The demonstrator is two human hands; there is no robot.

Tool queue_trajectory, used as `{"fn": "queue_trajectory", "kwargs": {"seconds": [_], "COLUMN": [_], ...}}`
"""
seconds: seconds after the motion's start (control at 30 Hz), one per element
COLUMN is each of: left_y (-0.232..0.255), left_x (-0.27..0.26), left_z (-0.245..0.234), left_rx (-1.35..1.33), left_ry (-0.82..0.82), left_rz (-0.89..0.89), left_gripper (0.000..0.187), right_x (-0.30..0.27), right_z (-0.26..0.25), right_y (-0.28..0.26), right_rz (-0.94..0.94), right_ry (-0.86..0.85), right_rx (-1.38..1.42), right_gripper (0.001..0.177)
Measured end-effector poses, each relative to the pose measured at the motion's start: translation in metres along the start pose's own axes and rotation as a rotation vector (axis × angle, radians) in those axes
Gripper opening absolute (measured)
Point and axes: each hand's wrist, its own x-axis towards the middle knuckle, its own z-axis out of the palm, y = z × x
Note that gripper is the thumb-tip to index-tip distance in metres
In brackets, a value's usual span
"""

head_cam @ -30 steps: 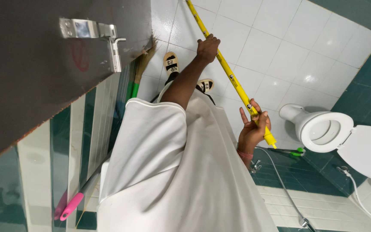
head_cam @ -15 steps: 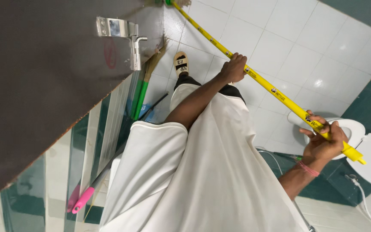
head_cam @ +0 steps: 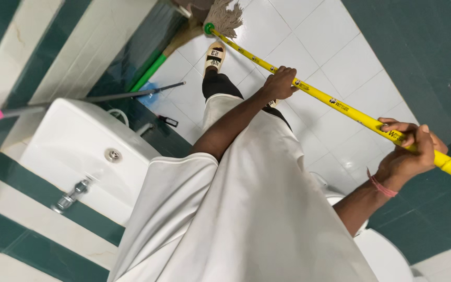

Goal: The person mops the floor in a bathroom using a mop, moving it around the floor and near the door and sink.

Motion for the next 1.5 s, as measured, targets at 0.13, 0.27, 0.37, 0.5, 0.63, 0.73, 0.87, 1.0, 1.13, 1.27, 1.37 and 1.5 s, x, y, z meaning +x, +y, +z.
{"fn": "queue_trajectory", "kwargs": {"seconds": [0.13,0.27,0.37,0.5,0.63,0.73,0.87,1.0,1.13,1.27,1.37,1.5], "left_y": [0.011,0.005,0.01,0.043,0.099,0.124,0.132,0.129,0.103,0.038,-0.012,-0.078], "left_x": [-0.013,-0.034,-0.046,-0.036,0.001,0.026,0.06,0.064,0.051,0.024,-0.016,-0.077], "left_z": [0.018,0.028,0.048,0.088,0.116,0.117,0.1,0.114,0.134,0.13,0.109,0.081], "left_rx": [-0.078,-0.115,-0.139,-0.14,-0.208,-0.179,-0.039,-0.071,-0.096,0.008,0.062,0.111], "left_ry": [0.146,0.262,0.263,0.419,0.481,0.419,0.113,0.084,0.113,0.198,0.183,0.096], "left_rz": [-0.146,-0.191,-0.216,-0.149,0.03,0.017,-0.031,0.003,-0.038,-0.101,-0.198,-0.388], "left_gripper": [0.042,0.031,0.031,0.031,0.031,0.024,0.024,0.021,0.019,0.025,0.022,0.033], "right_x": [0.013,-0.003,-0.008,-0.017,-0.036,-0.048,-0.047,-0.023,0.0,-0.01,-0.025,-0.053], "right_z": [0.002,0.009,0.001,-0.049,-0.105,-0.11,-0.099,-0.11,-0.127,-0.098,-0.055,0.014], "right_y": [0.005,-0.004,-0.009,-0.02,-0.043,-0.045,-0.042,-0.033,-0.017,0.031,0.06,0.086], "right_rz": [-0.082,0.058,0.037,0.092,0.068,0.026,-0.062,-0.138,-0.032,0.049,0.127,0.132], "right_ry": [-0.141,-0.332,-0.354,-0.268,-0.136,-0.074,-0.013,0.032,0.115,0.127,0.071,-0.167], "right_rx": [0.055,0.125,0.143,0.207,0.269,0.225,0.103,0.093,0.198,0.216,0.209,0.168], "right_gripper": [0.042,0.042,0.044,0.047,0.046,0.043,0.038,0.041,0.041,0.042,0.037,0.032]}}
